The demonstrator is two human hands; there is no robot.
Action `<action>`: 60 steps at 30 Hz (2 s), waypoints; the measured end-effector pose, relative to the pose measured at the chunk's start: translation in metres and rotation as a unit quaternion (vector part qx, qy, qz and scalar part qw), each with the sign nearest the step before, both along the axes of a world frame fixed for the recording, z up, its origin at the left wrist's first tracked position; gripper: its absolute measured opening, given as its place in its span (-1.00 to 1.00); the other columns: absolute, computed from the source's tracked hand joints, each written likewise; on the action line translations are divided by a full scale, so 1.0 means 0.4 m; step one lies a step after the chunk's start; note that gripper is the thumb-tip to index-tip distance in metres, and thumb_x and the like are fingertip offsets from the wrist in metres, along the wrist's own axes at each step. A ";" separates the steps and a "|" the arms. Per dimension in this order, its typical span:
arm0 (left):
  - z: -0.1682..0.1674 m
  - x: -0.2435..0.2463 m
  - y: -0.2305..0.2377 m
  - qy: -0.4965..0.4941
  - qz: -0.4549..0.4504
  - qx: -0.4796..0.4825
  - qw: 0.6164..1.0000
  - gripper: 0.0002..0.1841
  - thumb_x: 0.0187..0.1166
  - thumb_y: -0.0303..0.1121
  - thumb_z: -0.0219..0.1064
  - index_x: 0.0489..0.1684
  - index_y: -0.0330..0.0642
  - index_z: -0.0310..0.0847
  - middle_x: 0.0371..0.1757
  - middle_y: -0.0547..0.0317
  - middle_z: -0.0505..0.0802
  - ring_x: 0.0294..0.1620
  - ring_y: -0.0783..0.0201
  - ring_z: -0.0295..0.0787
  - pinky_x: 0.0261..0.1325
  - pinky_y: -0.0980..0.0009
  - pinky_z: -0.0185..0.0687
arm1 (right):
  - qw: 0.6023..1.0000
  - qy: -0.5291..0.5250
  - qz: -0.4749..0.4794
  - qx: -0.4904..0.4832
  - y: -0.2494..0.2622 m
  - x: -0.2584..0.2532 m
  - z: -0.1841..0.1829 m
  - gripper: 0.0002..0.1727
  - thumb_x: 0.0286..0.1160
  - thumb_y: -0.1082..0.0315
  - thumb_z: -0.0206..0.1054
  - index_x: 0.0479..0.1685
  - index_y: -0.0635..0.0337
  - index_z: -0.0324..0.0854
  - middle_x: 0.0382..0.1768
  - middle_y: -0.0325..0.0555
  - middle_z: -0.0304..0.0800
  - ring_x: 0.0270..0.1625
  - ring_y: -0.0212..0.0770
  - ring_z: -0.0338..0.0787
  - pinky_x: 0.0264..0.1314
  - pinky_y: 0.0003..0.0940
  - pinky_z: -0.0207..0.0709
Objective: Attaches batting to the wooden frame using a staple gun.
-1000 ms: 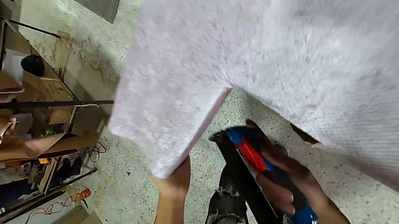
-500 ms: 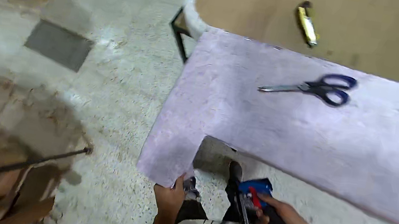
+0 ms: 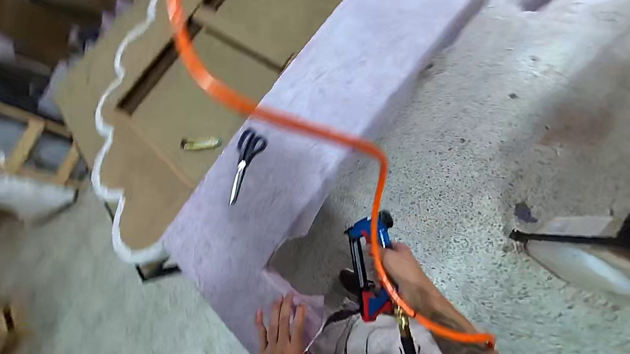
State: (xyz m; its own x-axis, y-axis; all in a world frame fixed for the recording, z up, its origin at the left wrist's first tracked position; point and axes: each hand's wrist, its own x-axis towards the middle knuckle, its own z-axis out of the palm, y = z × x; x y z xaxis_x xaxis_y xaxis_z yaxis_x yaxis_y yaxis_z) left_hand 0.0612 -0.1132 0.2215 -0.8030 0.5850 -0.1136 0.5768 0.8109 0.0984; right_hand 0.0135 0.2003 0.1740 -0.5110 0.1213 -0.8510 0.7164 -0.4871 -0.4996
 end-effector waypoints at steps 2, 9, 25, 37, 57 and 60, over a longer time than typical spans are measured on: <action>-0.042 -0.095 -0.002 -0.040 -0.091 -0.083 0.992 0.01 -0.11 -0.39 0.71 0.67 -0.13 0.47 0.73 -0.09 0.48 0.80 -0.18 0.22 0.74 -0.49 -0.16 | 0.998 0.019 -0.053 -0.004 -0.026 0.075 0.006 -0.68 0.68 0.10 0.31 0.01 0.22 0.53 -0.64 -0.14 0.54 -0.71 -0.24 0.57 -0.61 -0.28 0.62; -0.041 -0.155 0.062 -0.147 -0.288 -0.268 0.908 -0.66 0.58 -0.50 0.26 0.27 -0.20 0.76 0.43 0.02 0.78 0.58 -0.08 0.58 0.61 -0.35 0.29 | 0.978 0.040 -0.193 -0.066 -0.181 0.366 -0.130 -0.57 0.58 -0.05 0.42 -0.10 0.20 0.62 -0.69 -0.08 0.54 -0.75 -0.17 0.56 -0.65 -0.19 0.62; 0.013 -0.195 -0.044 -0.025 -0.546 -0.268 0.793 -0.72 0.68 -0.19 0.26 0.12 -0.04 0.85 0.41 0.16 0.79 0.53 -0.31 0.56 0.13 -0.28 0.71 | 0.901 0.156 -0.361 -0.184 -0.747 0.422 -0.150 -0.57 0.50 -0.08 0.48 -0.18 0.15 0.67 -0.69 -0.16 0.60 -0.71 -0.24 0.63 -0.53 -0.28 0.69; 0.019 -0.239 -0.087 -0.057 -0.584 -0.245 0.772 -0.63 0.61 -0.23 0.31 0.35 0.03 0.76 0.55 0.28 0.71 0.63 -0.42 0.40 0.20 -0.32 0.66 | 0.875 0.192 -0.362 -0.256 -0.735 0.431 -0.172 -0.63 0.52 -0.01 0.48 -0.14 0.13 0.64 -0.69 -0.21 0.49 -0.70 -0.30 0.57 -0.53 -0.36 0.66; -0.073 -0.343 0.189 -0.430 -0.496 -0.178 0.733 -0.88 0.54 -0.28 0.44 -0.38 0.05 0.89 -0.11 0.46 0.89 -0.06 0.47 0.83 0.01 0.42 0.84 | 0.859 0.120 -0.489 -0.091 -0.898 0.653 -0.131 -0.66 0.49 -0.04 0.46 -0.19 0.06 0.73 -0.73 -0.10 0.51 -0.74 -0.24 0.57 -0.64 -0.33 0.61; -0.061 -0.305 0.244 -0.548 -0.337 -0.089 0.761 -0.82 0.73 -0.33 0.25 -0.14 -0.19 0.74 -0.23 0.04 0.88 -0.22 0.09 0.88 -0.03 0.05 0.88 | 0.833 0.075 -0.541 -0.085 -0.977 0.710 -0.103 -0.66 0.46 -0.05 0.49 -0.11 0.02 0.78 -0.73 -0.14 0.52 -0.76 -0.26 0.58 -0.66 -0.35 0.63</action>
